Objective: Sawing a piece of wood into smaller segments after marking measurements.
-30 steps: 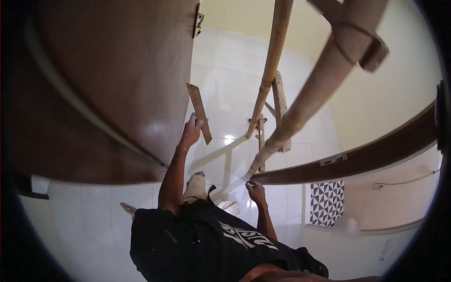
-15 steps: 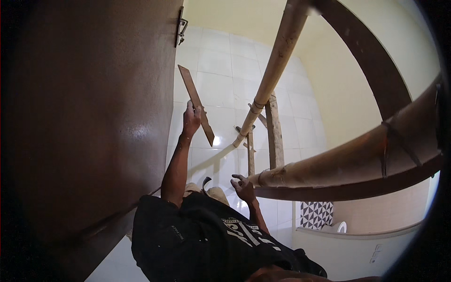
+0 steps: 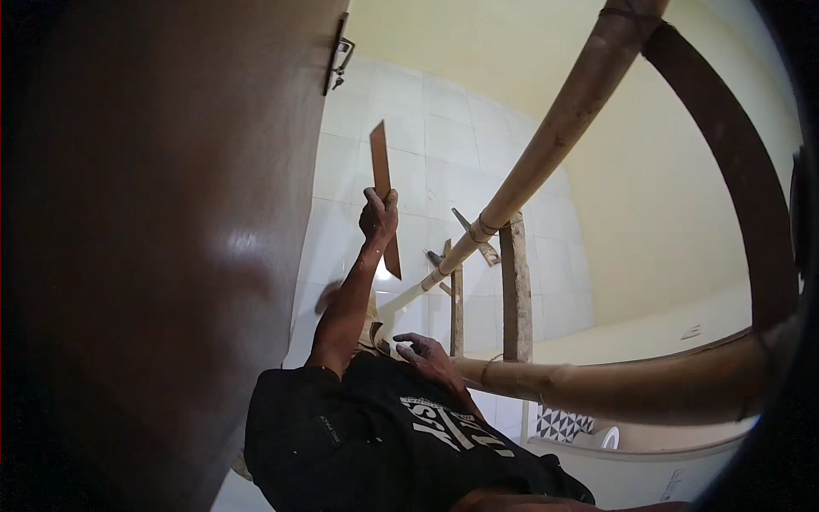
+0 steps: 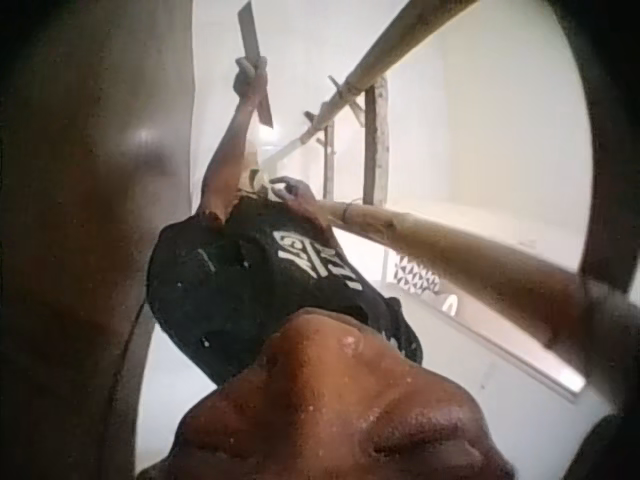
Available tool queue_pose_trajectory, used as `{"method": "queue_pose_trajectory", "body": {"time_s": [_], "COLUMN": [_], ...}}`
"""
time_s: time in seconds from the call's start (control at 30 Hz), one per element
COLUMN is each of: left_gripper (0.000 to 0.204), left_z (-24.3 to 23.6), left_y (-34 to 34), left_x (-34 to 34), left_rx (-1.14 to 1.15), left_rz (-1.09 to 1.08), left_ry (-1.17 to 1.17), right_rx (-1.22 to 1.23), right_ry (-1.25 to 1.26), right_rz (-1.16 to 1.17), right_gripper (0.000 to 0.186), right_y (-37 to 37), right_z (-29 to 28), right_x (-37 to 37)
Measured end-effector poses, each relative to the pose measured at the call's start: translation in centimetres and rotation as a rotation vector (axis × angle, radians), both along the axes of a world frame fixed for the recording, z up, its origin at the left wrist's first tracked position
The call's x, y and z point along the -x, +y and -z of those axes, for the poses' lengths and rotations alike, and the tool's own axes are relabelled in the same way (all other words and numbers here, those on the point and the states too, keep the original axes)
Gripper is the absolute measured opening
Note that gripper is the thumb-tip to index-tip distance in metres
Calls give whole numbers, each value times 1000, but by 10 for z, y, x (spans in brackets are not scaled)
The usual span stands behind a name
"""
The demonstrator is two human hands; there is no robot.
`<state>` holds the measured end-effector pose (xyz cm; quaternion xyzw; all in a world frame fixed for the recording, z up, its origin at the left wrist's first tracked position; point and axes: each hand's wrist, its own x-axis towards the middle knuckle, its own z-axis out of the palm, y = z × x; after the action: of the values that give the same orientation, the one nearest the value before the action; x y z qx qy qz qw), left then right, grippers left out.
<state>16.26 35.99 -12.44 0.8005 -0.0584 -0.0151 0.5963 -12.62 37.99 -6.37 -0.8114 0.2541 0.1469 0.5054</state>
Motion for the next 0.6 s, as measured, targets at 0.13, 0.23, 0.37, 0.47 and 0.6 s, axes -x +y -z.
{"method": "queue_pose_trajectory", "body": {"time_s": [0.13,0.23,0.37,0.47,0.6], "left_gripper": [38,34,33,32,32], "left_z": [28,35,40,55,53], "left_y": [-27,-62,-89,-124,-164], "left_x": [-48,-91,-139,-165,-201], "left_rx": [186,301,332,402,498], "left_rz": [-3,102,155,205,215], "left_ry": [-2,-39,-34,-10,134], "right_rx": [31,26,-5,50,60], "right_ry": [37,-76,-16,-20,120], "right_rz": [95,386,579,593,419], "right_gripper": [32,29,29,30,30], "right_y": [-17,-44,-75,-91,-113], "right_z": [-7,19,26,33,29], "right_x": [-34,-56,-92,-115,-166]}}
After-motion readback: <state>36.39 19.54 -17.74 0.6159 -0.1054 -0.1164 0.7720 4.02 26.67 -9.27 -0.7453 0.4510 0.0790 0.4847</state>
